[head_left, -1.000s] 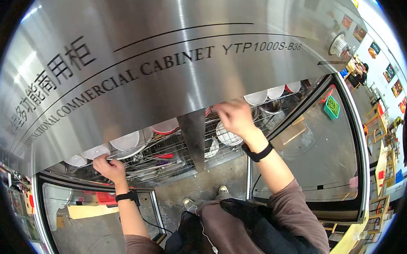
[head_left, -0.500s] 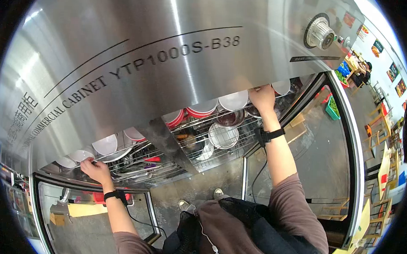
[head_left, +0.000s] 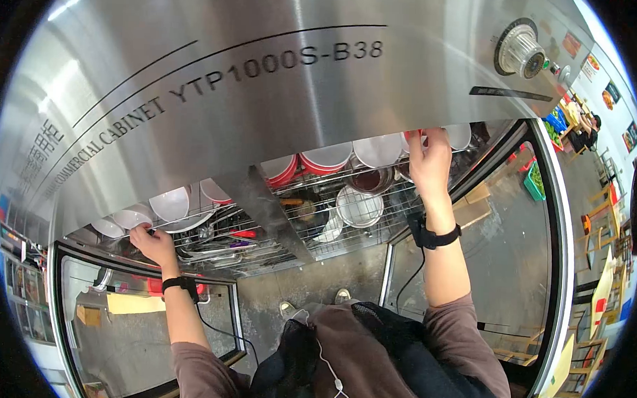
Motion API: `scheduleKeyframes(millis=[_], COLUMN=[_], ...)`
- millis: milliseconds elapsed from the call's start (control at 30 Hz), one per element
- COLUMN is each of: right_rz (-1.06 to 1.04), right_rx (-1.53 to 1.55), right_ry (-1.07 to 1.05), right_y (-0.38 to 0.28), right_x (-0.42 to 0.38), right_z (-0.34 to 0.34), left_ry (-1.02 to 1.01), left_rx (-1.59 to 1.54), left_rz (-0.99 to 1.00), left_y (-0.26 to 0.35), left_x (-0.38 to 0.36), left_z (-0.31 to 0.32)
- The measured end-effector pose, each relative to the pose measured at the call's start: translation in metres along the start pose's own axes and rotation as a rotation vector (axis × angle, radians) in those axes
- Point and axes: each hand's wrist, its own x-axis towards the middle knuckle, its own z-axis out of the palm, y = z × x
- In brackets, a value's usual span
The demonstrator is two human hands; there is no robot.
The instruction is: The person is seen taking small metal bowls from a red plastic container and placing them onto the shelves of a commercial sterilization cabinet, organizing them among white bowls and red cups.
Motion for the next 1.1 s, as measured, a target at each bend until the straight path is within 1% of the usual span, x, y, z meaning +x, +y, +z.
scheduleKeyframes(millis=[33, 133, 167, 267, 400, 433, 533, 567, 667, 733, 900, 1100], right_rz=[-0.031, -0.325, -0.303, -0.471, -0.571, -0.614, -0.579, -0.597, -0.742, -0.79, -0.795, -0.767], right_rx=[-0.014, 0.048, 0.054, -0.093, -0.194, -0.219, -0.202, -0.328, -0.231, -0.194, -0.222, -0.256], right_ry=[-0.039, -0.142, -0.249, -0.346, -0.384, -0.481, -0.681, -0.698, -0.655, -0.65, -0.673, -0.684], right_y=[-0.006, -0.024, -0.033, -0.045, -0.072, -0.076, -0.093, -0.101, -0.123, -0.134, -0.146, -0.145], right_x=[0.001, 0.003, 0.001, -0.002, -0.001, 0.001, 0.005, 0.004, 0.0, 0.0, 0.001, -0.001], right_z=[0.001, 0.015, 0.02, 0.048, 0.091, 0.099, 0.122, 0.128, 0.131, 0.132, 0.13, 0.131], left_ry=[0.007, 0.053, 0.051, 0.034, 0.009, 0.013, 0.022, 0.039, 0.076, 0.105, 0.124, 0.131], left_rx=[-0.007, -0.025, -0.025, -0.076, -0.103, -0.123, -0.157, -0.169, -0.216, -0.212, -0.242, -0.257], left_rz=[0.0, 0.016, 0.021, 0.02, 0.053, 0.071, 0.124, 0.132, 0.146, 0.155, 0.136, 0.129], left_y=[-0.001, 0.001, 0.001, -0.007, -0.011, -0.013, -0.024, -0.027, -0.031, -0.032, -0.039, -0.039], left_x=[0.0, 0.001, 0.001, -0.001, 0.001, 0.001, 0.001, 0.0, -0.001, -0.002, -0.006, -0.007], left_z=[0.002, 0.002, 0.001, 0.003, 0.0, 0.0, 0.006, 0.008, 0.014, 0.019, 0.026, 0.027])
